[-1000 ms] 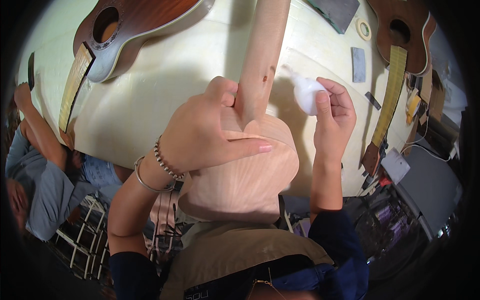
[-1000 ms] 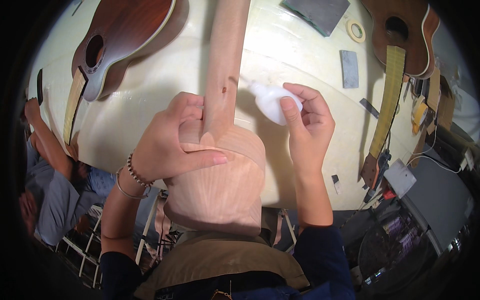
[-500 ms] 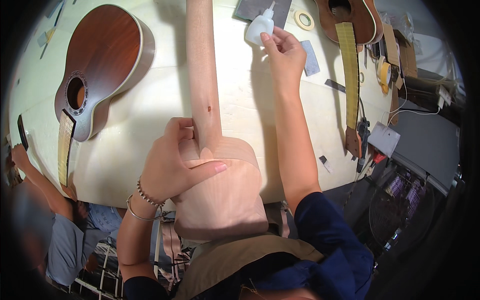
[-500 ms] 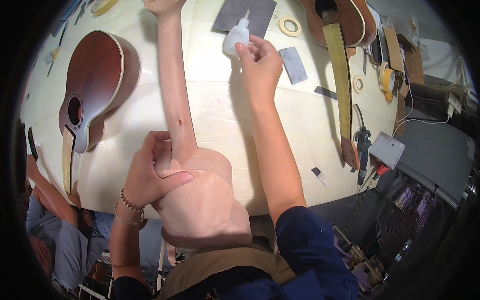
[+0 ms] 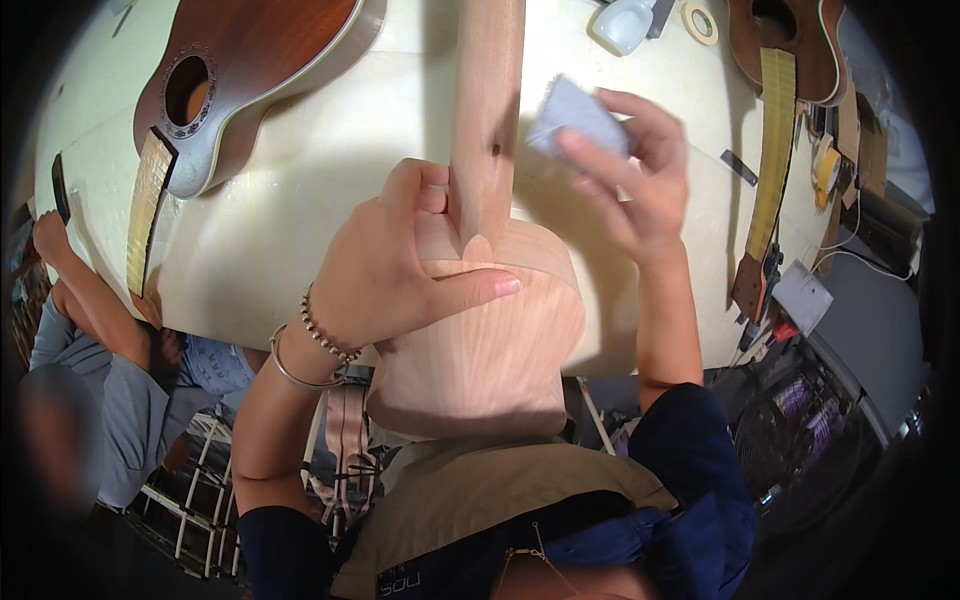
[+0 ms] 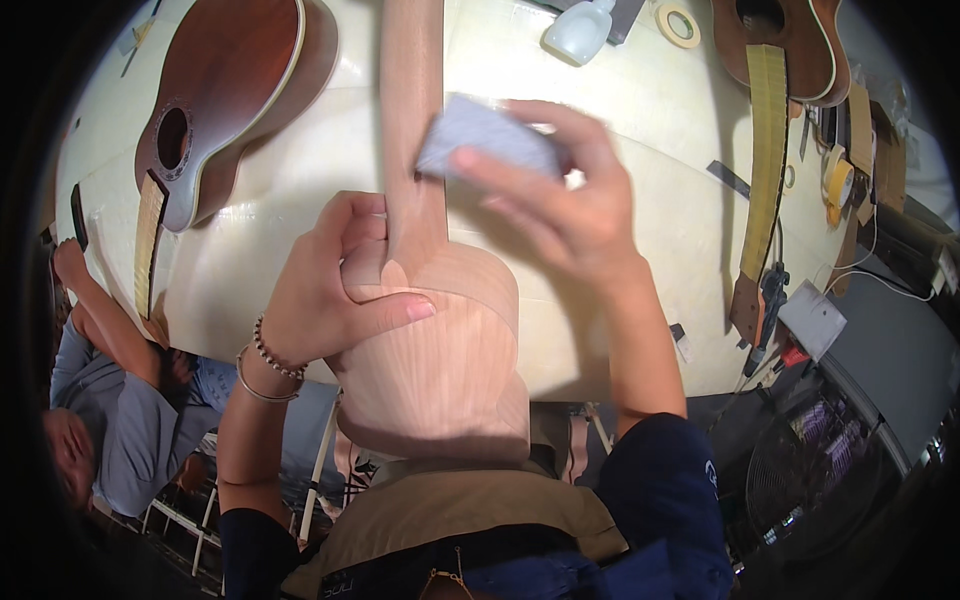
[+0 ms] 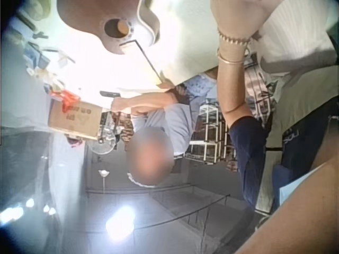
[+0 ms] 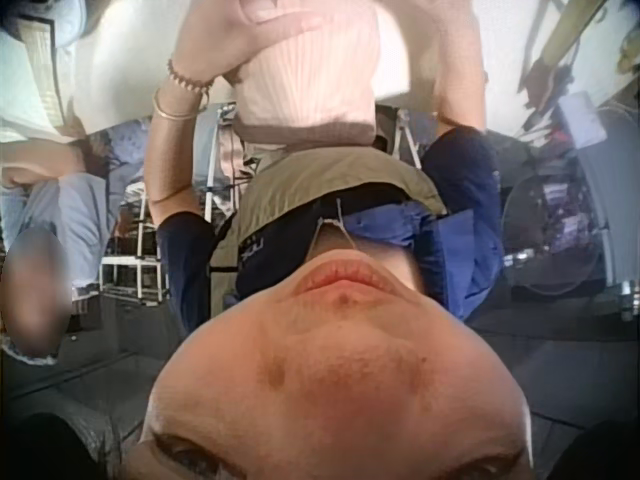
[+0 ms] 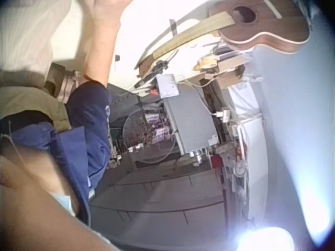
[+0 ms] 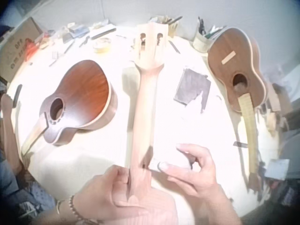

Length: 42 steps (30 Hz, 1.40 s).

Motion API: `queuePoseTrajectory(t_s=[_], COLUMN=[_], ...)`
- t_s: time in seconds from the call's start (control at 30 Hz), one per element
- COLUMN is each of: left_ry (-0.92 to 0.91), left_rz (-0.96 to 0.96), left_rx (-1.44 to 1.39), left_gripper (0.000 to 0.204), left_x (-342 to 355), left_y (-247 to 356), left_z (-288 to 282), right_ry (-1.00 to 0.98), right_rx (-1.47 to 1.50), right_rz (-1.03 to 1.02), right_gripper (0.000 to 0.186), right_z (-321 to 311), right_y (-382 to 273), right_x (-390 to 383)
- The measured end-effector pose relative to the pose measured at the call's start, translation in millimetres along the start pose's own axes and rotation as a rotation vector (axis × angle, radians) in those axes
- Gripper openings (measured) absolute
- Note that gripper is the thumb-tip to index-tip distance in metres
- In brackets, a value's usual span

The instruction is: The person sands the neck and body of a ukulele using sandpaper, then applies a liquid finish from a small bottle and rubs it in. The person repeats this process on different sections of the instrument.

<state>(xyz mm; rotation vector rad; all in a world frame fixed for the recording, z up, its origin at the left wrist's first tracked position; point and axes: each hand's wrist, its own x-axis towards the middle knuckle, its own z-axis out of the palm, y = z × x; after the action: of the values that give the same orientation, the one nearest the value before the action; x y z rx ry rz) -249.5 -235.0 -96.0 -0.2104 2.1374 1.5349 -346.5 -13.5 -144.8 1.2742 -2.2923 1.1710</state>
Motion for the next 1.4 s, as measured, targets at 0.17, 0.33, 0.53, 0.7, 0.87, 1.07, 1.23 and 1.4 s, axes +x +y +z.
queuePoseTrajectory(t_s=[0.17,0.33,0.53,0.7,0.87,1.07,1.23,1.4], left_ry=[0.002,0.052,0.046,-0.018,-0.016,-0.031,0.015,0.002], left_rz=[0.010,0.148,0.177,0.057,0.059,0.008,0.112,0.122], left_rx=[0.005,0.175,0.135,0.114,0.118,0.085,0.104,0.077], left_gripper=[0.072,0.070,0.067,0.067,0.069,0.070,0.073,0.076], left_x=[-1,2,-2,0,1,1,4,10], left_y=[2,-4,-4,0,-1,2,-7,-8], left_z=[0,3,6,7,6,4,7,11], right_ry=[-0.265,-0.257,-0.189,-0.240,-0.129,0.025,-0.107,-0.079], right_rx=[-0.224,-0.459,-0.366,-0.493,-0.512,-0.312,-0.296,-0.418], right_rz=[-0.270,-0.366,-0.291,-0.203,-0.309,-0.348,-0.321,-0.279], right_gripper=[0.053,0.057,0.054,0.053,0.055,0.049,0.051,0.050], right_z=[9,15,24,25,23,20,24,30], right_y=[4,1,-4,-16,-10,42,2,9], right_x=[19,15,10,25,5,38,-7,18])
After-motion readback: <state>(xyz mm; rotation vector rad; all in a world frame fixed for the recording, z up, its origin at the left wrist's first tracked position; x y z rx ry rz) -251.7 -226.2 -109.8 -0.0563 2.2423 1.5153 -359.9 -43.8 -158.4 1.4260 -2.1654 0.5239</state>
